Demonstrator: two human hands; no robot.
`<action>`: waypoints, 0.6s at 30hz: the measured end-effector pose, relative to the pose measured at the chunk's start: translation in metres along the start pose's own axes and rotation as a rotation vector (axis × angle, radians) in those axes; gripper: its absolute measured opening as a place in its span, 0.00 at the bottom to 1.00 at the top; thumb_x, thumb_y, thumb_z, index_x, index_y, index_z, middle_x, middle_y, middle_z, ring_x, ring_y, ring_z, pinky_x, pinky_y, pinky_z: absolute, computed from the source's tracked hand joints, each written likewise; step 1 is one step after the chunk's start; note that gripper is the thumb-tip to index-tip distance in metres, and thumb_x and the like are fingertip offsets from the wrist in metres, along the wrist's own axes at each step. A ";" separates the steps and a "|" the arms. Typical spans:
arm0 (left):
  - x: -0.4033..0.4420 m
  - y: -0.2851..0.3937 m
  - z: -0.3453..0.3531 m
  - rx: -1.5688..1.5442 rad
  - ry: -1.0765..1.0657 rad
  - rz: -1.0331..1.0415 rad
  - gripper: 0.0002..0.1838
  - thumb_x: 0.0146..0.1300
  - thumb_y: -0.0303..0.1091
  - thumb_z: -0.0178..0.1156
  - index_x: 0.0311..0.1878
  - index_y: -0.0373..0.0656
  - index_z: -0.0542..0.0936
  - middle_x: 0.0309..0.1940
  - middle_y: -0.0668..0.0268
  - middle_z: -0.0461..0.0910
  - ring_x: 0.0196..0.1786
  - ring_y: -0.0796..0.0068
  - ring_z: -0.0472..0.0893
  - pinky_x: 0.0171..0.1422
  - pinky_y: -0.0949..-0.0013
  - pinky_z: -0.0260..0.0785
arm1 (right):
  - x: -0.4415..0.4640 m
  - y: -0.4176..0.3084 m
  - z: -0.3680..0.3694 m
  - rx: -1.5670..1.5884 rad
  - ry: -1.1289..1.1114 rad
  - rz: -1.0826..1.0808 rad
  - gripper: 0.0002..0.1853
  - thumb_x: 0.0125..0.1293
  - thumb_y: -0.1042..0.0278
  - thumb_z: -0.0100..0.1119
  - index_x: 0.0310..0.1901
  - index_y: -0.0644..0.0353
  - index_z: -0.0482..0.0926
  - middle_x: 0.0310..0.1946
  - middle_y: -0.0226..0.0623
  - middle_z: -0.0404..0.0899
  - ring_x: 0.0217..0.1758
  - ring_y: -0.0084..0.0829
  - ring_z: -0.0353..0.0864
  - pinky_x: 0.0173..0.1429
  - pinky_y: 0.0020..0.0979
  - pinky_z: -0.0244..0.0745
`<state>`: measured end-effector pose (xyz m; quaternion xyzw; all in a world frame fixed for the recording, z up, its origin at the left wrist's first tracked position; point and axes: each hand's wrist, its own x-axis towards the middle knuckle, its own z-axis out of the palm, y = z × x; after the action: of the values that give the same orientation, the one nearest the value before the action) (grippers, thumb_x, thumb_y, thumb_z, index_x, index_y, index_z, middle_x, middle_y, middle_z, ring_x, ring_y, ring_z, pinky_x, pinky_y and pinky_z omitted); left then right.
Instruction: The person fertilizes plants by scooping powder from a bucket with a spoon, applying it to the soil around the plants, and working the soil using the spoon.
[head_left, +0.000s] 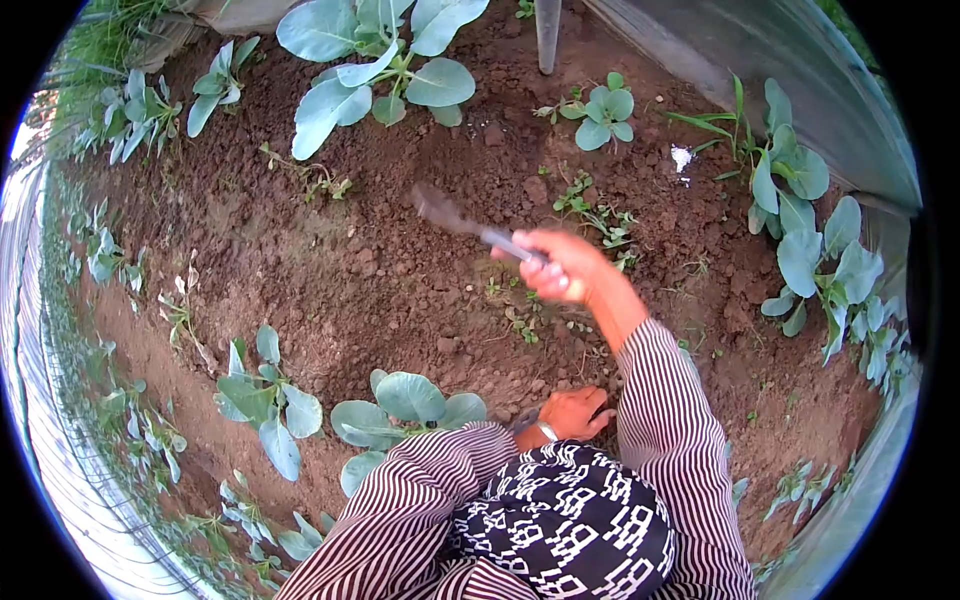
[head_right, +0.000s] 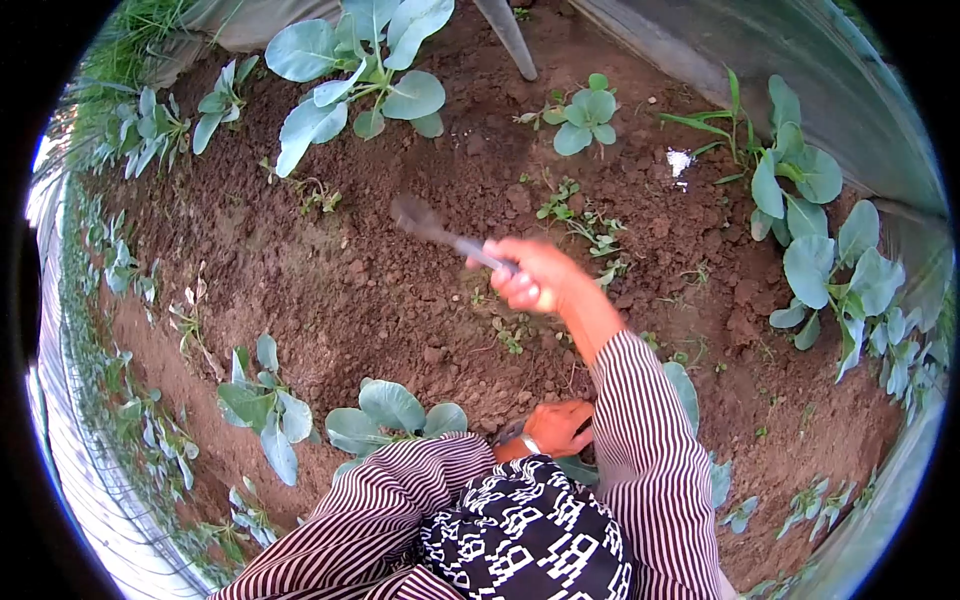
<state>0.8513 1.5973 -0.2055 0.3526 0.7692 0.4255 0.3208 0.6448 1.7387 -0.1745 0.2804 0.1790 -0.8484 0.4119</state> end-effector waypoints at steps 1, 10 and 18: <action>0.001 0.002 -0.002 0.002 -0.025 -0.002 0.15 0.53 0.38 0.61 0.42 0.42 0.77 0.32 0.60 0.78 0.34 0.57 0.81 0.38 0.60 0.75 | -0.005 0.011 0.007 -0.061 0.025 0.051 0.17 0.74 0.62 0.43 0.52 0.69 0.71 0.19 0.24 0.64 0.12 0.09 0.54 0.09 0.14 0.49; 0.004 0.007 -0.003 -0.001 0.051 0.032 0.15 0.58 0.44 0.62 0.33 0.42 0.73 0.27 0.60 0.76 0.30 0.57 0.80 0.32 0.57 0.73 | -0.021 -0.035 -0.020 -0.068 0.278 -0.158 0.18 0.74 0.58 0.42 0.53 0.66 0.71 0.18 0.21 0.61 0.11 0.08 0.53 0.09 0.14 0.50; 0.003 0.007 -0.002 -0.119 0.066 -0.058 0.08 0.60 0.36 0.60 0.35 0.42 0.76 0.27 0.64 0.78 0.27 0.69 0.79 0.32 0.66 0.72 | -0.039 0.010 -0.018 -0.222 0.326 -0.125 0.13 0.70 0.62 0.51 0.48 0.64 0.73 0.20 0.29 0.69 0.12 0.11 0.56 0.10 0.16 0.49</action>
<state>0.8498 1.6018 -0.1987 0.2960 0.7626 0.4727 0.3278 0.6784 1.7662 -0.1647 0.3551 0.3528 -0.7908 0.3523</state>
